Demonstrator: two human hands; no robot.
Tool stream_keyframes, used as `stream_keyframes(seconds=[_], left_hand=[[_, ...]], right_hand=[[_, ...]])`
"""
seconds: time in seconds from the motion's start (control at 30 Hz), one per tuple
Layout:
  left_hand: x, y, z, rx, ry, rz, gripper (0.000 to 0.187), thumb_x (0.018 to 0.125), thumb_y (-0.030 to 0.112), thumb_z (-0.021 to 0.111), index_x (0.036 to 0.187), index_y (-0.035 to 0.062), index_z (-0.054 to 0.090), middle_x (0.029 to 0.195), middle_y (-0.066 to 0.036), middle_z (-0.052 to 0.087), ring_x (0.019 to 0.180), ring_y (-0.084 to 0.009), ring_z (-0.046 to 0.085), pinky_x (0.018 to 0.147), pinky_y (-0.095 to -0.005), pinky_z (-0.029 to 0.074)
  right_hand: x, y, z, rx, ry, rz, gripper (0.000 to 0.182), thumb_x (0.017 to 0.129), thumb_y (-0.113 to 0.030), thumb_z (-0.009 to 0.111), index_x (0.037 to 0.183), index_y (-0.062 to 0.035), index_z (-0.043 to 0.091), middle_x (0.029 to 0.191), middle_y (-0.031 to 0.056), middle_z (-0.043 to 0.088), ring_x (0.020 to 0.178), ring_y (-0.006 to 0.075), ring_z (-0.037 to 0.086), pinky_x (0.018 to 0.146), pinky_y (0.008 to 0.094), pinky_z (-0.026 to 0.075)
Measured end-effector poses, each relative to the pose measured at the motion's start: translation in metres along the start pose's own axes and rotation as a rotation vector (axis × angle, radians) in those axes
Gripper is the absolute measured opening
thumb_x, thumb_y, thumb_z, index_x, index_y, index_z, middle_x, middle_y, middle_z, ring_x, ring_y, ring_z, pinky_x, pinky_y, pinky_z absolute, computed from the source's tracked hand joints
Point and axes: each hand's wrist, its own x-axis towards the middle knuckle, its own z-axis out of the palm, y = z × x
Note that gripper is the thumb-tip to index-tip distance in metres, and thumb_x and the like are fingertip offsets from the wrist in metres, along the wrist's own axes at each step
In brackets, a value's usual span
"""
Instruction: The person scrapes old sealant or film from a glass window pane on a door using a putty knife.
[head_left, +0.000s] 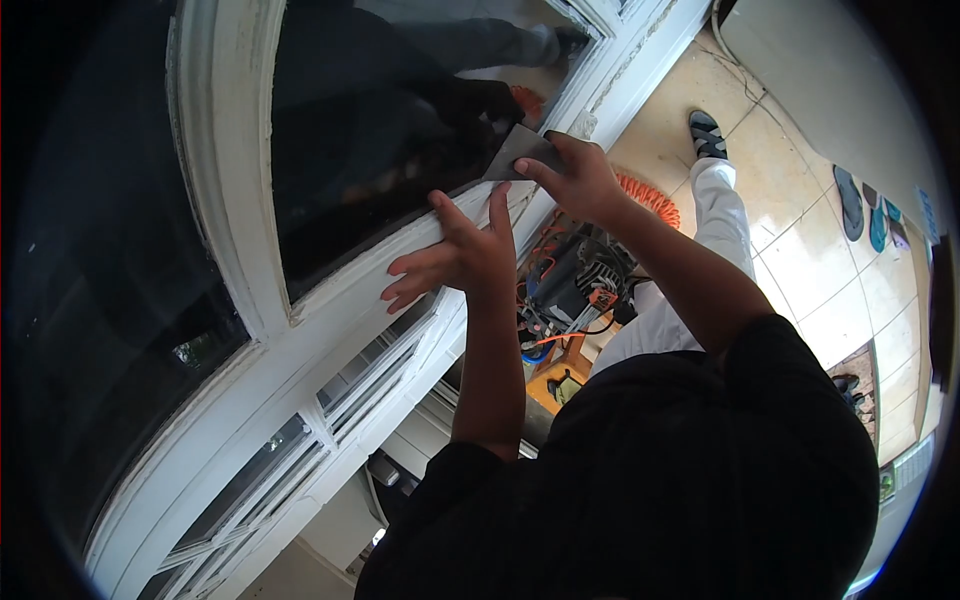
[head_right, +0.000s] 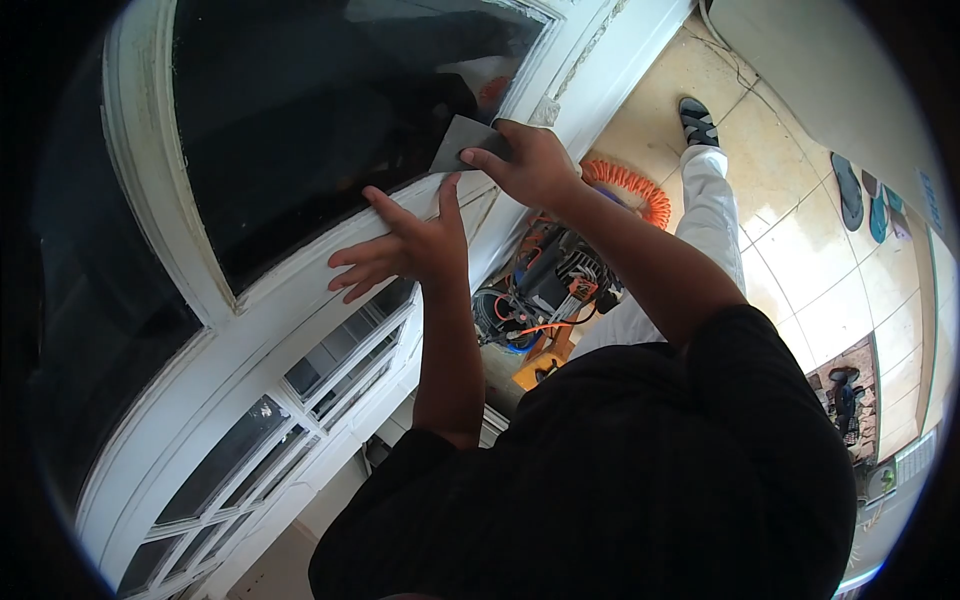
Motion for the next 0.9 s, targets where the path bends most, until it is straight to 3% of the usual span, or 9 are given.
stream_keyframes(seconds=[0.5,0.57,0.9], left_hand=[[-0.006,-0.002,0.002,0.016,-0.016,0.026,0.113,0.058,0.072,0.071,0.149,0.0292,0.018,0.139,-0.036,-0.034,0.121,-0.0611,-0.036,0.077,-0.0801,-0.018],[-0.005,-0.003,0.002,0.013,-0.02,0.025,0.114,0.058,0.073,0.071,0.149,0.0294,0.018,0.139,-0.036,-0.034,0.121,-0.0609,-0.036,0.077,-0.0802,-0.018],[-0.004,-0.001,0.004,0.009,-0.006,0.029,0.113,0.06,0.071,0.071,0.149,0.0295,0.017,0.139,-0.035,-0.035,0.121,-0.0613,-0.036,0.078,-0.0798,-0.018]], right_hand=[[-0.002,-0.007,-0.001,-0.001,-0.016,-0.017,0.041,0.083,-0.036,0.071,0.095,0.0026,0.063,0.076,0.0149,0.066,0.072,0.0167,0.063,0.068,0.0333,0.049],[0.0,0.0,0.0,0.019,0.032,-0.043,0.051,0.08,-0.046,0.07,0.092,0.003,0.064,0.076,0.0198,0.066,0.072,0.0323,0.066,0.067,0.0373,0.05],[0.002,0.003,-0.003,0.002,0.055,-0.017,0.051,0.08,-0.047,0.07,0.091,0.0025,0.064,0.075,0.0201,0.065,0.073,0.033,0.066,0.068,0.0378,0.05]])
